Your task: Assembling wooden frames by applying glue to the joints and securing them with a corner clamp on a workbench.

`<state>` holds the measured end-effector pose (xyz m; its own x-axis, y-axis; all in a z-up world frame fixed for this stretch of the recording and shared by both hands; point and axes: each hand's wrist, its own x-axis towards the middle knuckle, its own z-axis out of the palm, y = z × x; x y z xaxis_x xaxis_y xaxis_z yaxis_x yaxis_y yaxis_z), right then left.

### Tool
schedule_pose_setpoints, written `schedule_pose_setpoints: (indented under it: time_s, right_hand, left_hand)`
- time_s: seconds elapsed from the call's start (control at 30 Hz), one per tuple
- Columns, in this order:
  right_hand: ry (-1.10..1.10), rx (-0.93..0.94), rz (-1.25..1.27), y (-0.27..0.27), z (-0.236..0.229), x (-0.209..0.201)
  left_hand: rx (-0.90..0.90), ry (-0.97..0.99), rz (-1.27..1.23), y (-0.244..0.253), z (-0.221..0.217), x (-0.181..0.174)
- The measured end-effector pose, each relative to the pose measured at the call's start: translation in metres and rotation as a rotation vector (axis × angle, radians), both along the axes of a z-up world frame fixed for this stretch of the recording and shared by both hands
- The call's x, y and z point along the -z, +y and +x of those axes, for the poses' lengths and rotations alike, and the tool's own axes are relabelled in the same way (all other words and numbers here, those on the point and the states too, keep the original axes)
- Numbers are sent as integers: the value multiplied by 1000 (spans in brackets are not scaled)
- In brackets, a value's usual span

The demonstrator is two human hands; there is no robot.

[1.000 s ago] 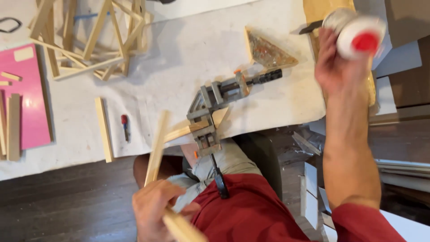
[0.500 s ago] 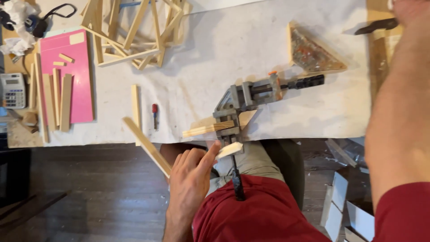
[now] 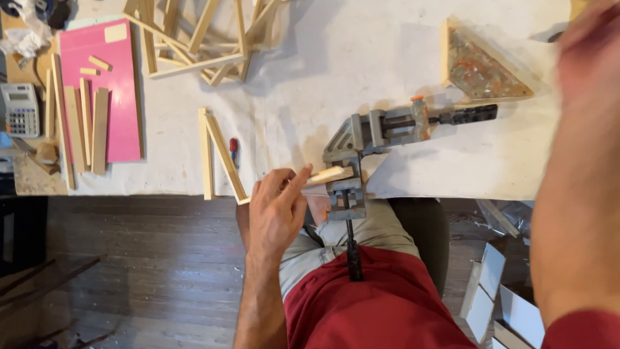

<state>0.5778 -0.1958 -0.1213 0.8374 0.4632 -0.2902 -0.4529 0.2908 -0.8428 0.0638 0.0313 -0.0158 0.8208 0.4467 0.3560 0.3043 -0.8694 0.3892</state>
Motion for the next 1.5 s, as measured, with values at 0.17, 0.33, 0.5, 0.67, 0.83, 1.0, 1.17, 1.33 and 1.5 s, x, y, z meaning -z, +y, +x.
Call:
schedule_pose_setpoints:
  time_s: [0.17, 0.33, 0.5, 0.67, 0.83, 1.0, 1.17, 1.33, 1.5]
  right_hand:
    - [-913, -389, -259, 68, -261, -48]
    - [-1544, -472, -296, 107, -348, -35]
    - [-1601, -417, -426, 105, -348, -10]
    - [-1495, -430, -485, 70, -327, -21]
    - [-1327, -351, -474, 56, -327, -24]
    - [-1197, -223, -441, 58, -336, -4]
    - [-1228, -148, -394, 58, -341, -6]
    - [-1240, -89, -382, 57, -340, -6]
    - [-1258, -77, -370, 57, -337, -3]
  left_hand:
    - [-77, -52, -93, 11, -4, 8]
    - [-101, -107, -158, 13, -1, 9]
    - [-37, -146, -311, 21, 0, 39]
    - [5, -108, -390, 22, 16, 46]
    - [23, -45, -364, 17, 24, 53]
    - [51, 25, -314, 13, 27, 59]
    - [58, 22, -383, 9, 27, 64]
    - [63, -11, -435, 6, 27, 64]
    - [53, -35, -392, 4, 26, 67]
